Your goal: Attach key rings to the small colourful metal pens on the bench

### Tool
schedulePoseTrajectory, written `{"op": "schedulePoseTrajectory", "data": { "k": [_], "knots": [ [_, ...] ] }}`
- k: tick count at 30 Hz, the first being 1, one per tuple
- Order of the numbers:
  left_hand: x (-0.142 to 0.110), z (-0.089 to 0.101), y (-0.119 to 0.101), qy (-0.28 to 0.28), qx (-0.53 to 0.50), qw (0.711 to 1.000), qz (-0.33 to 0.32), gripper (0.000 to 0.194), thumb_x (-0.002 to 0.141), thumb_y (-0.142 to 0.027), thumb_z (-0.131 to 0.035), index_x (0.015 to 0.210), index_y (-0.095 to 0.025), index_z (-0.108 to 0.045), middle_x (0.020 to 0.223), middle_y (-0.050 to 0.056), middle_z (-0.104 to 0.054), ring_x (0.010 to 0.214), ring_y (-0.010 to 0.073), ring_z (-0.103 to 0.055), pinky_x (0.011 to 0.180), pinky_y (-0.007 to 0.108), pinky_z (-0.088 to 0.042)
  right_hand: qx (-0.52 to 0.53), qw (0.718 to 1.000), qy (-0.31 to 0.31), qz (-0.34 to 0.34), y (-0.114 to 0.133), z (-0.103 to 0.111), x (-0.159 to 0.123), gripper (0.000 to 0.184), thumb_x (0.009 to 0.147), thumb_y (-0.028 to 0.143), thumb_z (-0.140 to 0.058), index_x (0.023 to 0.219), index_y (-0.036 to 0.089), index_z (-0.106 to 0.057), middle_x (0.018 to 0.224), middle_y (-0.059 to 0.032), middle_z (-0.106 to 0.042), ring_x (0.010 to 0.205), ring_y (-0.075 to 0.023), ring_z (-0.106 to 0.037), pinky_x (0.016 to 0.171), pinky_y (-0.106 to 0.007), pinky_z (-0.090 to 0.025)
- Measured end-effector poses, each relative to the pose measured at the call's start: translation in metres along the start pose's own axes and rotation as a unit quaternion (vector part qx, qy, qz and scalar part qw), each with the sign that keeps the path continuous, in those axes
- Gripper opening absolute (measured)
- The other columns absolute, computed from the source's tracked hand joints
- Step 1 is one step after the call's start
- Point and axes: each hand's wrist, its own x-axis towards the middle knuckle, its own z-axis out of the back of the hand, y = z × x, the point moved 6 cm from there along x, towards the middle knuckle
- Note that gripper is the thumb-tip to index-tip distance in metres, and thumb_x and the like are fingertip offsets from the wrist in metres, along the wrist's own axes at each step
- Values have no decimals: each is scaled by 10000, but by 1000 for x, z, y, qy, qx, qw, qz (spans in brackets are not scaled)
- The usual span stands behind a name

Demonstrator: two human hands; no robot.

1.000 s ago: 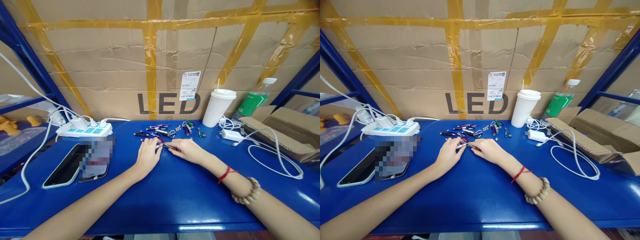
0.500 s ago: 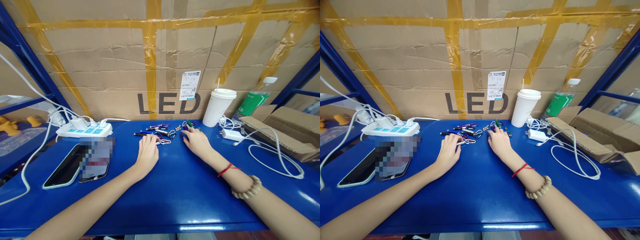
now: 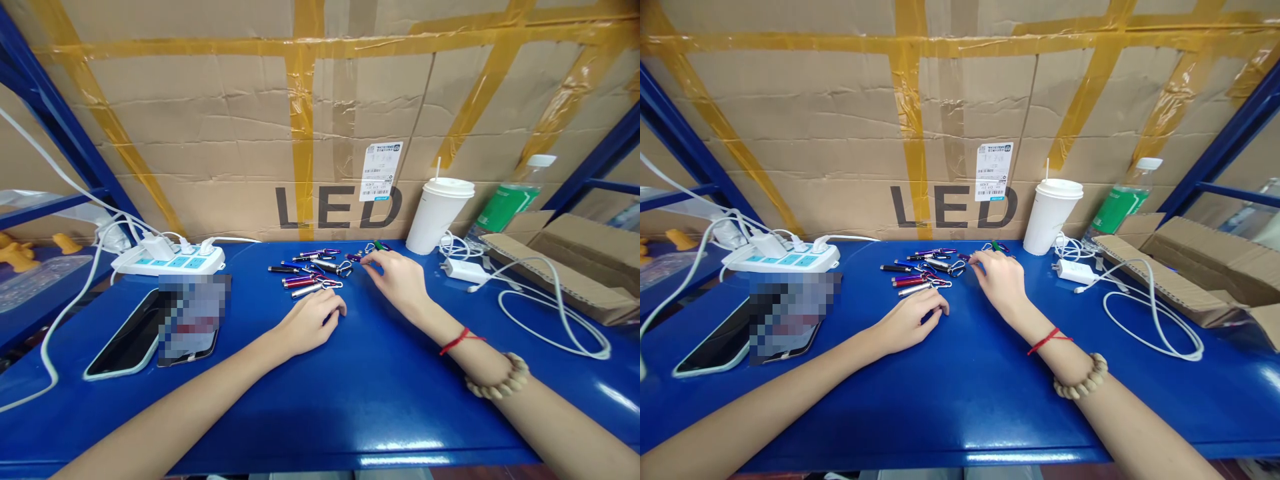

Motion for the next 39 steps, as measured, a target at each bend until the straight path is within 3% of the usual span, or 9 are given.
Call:
{"op": "schedulePoseTrajectory", "data": {
  "k": [3, 7, 12, 15, 17, 23, 29, 33, 39],
  "knots": [
    [0, 1, 8, -22, 42, 997, 55, 142, 820, -98, -404, 881, -152, -520, 882, 34, -544, 834, 158, -499, 766, 290, -398, 94, 991, -70, 66, 16, 10, -3, 126, 840, 258, -534, 914, 218, -627, 900, 44, -646, 804, -104, -591, 677, -216, -433],
    [-2, 4, 22, -56, 59, 983, 165, 113, 809, -141, -450, 910, -162, -494, 868, 35, -532, 832, 179, -509, 759, 321, -406, 133, 970, -100, 176, 37, 18, -7, 165, 856, 238, -515, 962, 173, -624, 911, 13, -651, 824, -112, -577, 771, -230, -442],
    [-7, 8, 34, -95, -7, 960, 264, 259, 822, -251, -498, 1026, -170, -360, 844, 9, -520, 747, 159, -526, 669, 289, -423, 154, 961, -37, 227, 48, 16, -10, 177, 880, 213, -468, 969, 167, -614, 937, -3, -634, 851, -126, -553, 787, -253, -444],
    [-6, 10, 32, -95, -25, 960, 262, 386, 813, -371, -539, 1088, -183, -343, 862, 7, -518, 789, 165, -537, 686, 291, -427, 201, 938, 16, 282, 58, 15, -16, 187, 893, 189, -440, 987, 172, -601, 966, -1, -621, 890, -105, -544, 771, -214, -447],
    [-4, 9, 28, -78, -8, 969, 234, 313, 828, -397, -516, 1040, -190, -416, 856, 6, -528, 818, 172, -537, 707, 298, -424, 225, 928, 20, 297, 62, 17, -19, 186, 894, 190, -441, 997, 177, -596, 965, 3, -620, 888, -91, -542, 773, -195, -445],
    [0, 7, 22, -73, 19, 985, 155, 191, 889, -283, -392, 830, -155, -520, 883, 38, -571, 821, 170, -539, 750, 293, -411, 184, 948, 34, 256, 62, 8, -20, 271, 903, 244, -423, 1135, 195, -556, 1047, -13, -604, 959, -121, -540, 779, -220, -461],
    [1, 6, 23, -62, 36, 985, 159, 248, 889, -294, -388, 694, -151, -444, 739, 21, -529, 695, 152, -492, 632, 266, -363, 54, 989, 61, 123, 30, -15, -9, 427, 856, 174, -445, 1282, 143, -442, 1227, -65, -501, 1128, -197, -449, 939, -356, -389],
    [2, 6, 21, -51, 44, 984, 167, 252, 889, -294, -384, 690, -150, -439, 744, 22, -531, 702, 153, -489, 634, 271, -356, 8, 990, 124, 73, 9, -32, -6, 419, 871, 225, -435, 1281, 138, -443, 1296, -78, -451, 1200, -214, -392, 960, -401, -340],
    [1, 6, 20, -46, 39, 984, 167, 233, 889, -288, -378, 708, -154, -440, 760, 26, -541, 721, 161, -496, 651, 281, -369, 11, 978, 190, 81, 3, -45, -8, 418, 923, 283, -323, 1303, 139, -418, 1374, -70, -355, 1272, -186, -313, 1006, -410, -269]
  ]
}}
